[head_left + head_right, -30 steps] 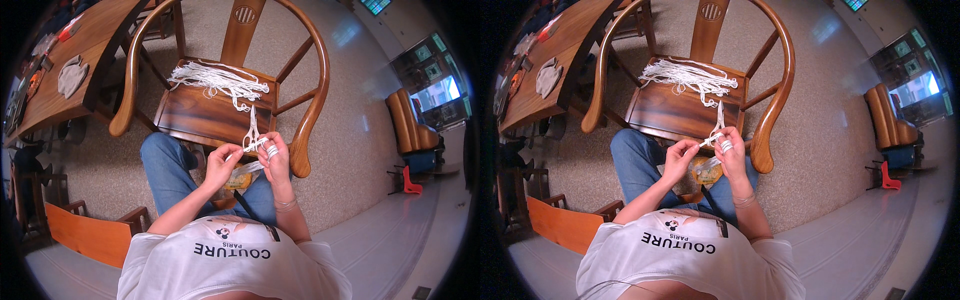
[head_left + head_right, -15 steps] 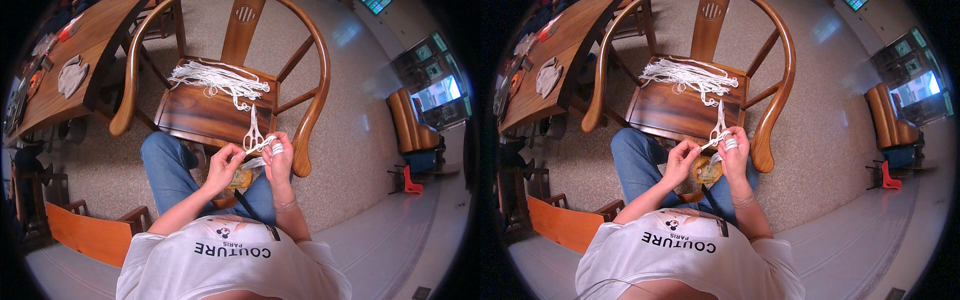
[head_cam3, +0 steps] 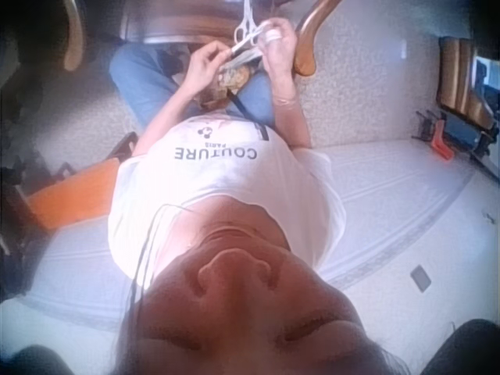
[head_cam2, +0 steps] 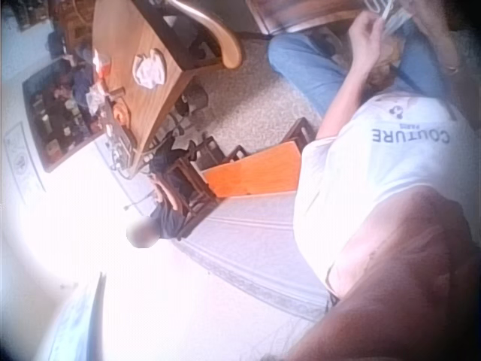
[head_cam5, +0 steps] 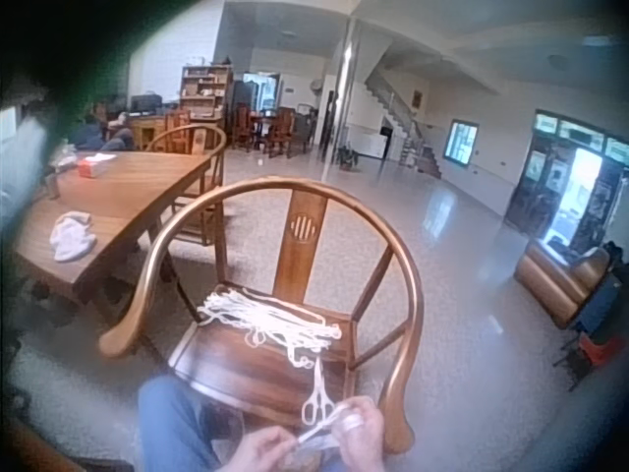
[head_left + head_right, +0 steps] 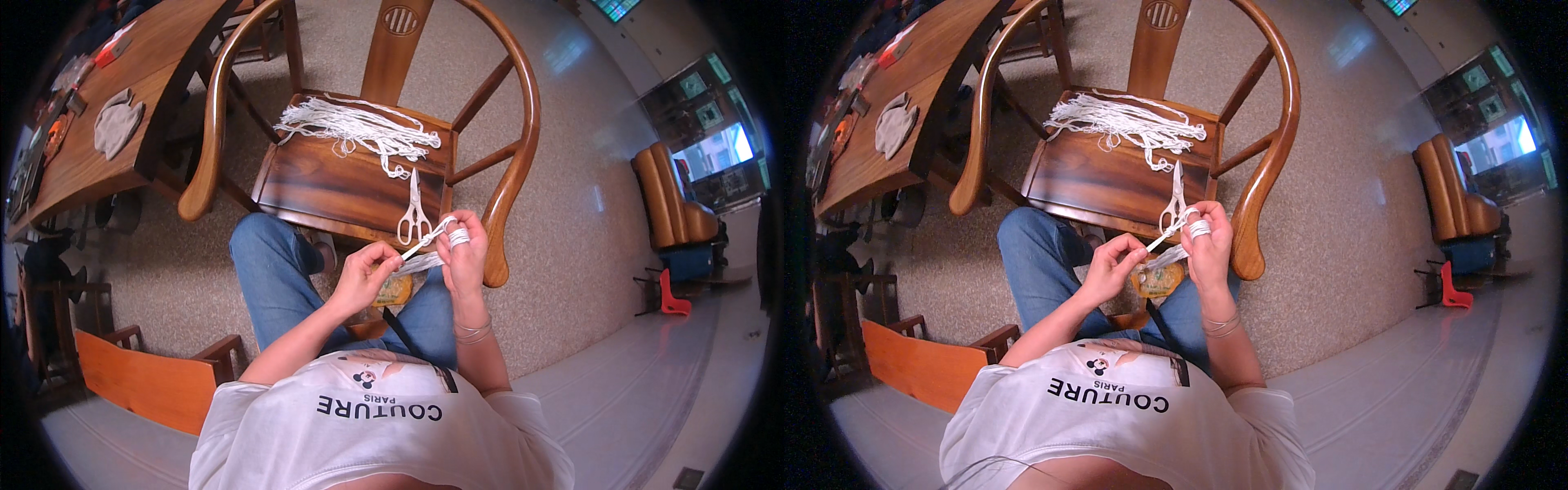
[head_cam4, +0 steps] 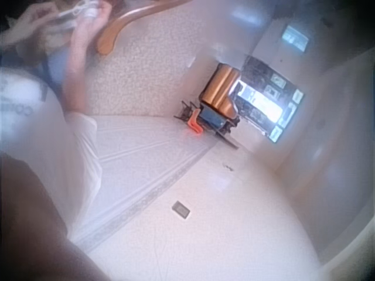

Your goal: The person organizes and cuts white strings from a bundle, then wraps them around their hand and a small orange container.

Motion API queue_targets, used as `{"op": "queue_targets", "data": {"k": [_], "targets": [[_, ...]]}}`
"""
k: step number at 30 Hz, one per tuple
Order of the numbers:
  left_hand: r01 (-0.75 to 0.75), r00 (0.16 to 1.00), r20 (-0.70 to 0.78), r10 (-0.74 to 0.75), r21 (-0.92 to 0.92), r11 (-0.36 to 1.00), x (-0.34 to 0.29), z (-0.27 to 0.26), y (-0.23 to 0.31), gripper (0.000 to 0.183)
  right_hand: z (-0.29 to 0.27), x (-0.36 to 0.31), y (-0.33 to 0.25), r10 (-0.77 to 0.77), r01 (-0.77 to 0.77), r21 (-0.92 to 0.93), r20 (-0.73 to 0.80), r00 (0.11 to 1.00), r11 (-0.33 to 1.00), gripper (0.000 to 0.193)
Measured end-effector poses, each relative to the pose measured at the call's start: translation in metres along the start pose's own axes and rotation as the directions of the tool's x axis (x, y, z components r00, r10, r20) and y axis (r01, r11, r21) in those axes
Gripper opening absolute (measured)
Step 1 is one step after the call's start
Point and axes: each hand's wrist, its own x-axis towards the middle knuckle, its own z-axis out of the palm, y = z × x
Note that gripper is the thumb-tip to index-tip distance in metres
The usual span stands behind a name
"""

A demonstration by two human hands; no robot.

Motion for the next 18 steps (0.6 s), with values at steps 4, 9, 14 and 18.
{"op": "queue_targets", "data": {"k": [4,9,14,18], "targets": [[0.056,0.998,-0.009,-0.059,-0.198,0.979,-0.001,0.002,-0.005,0.014,0.002,-0.001,-0.003,0.000,0.000,-0.008,0.053,0.999,1.000,0.005],[0.122,0.992,0.074,-0.102,-0.361,0.924,0.005,0.005,0.007,0.015,0.006,0.000,-0.009,0.064,-0.061,-0.026,0.122,0.990,0.998,0.006],[0.125,0.991,0.086,-0.102,-0.312,0.942,0.011,0.006,0.002,0.015,0.008,-0.001,-0.012,0.076,-0.075,-0.019,0.115,0.990,0.997,0.011],[0.140,0.990,0.062,-0.127,-0.304,0.942,0.009,0.005,0.008,0.015,0.003,0.000,-0.010,0.085,-0.085,-0.003,0.115,0.990,0.996,0.011]]}}
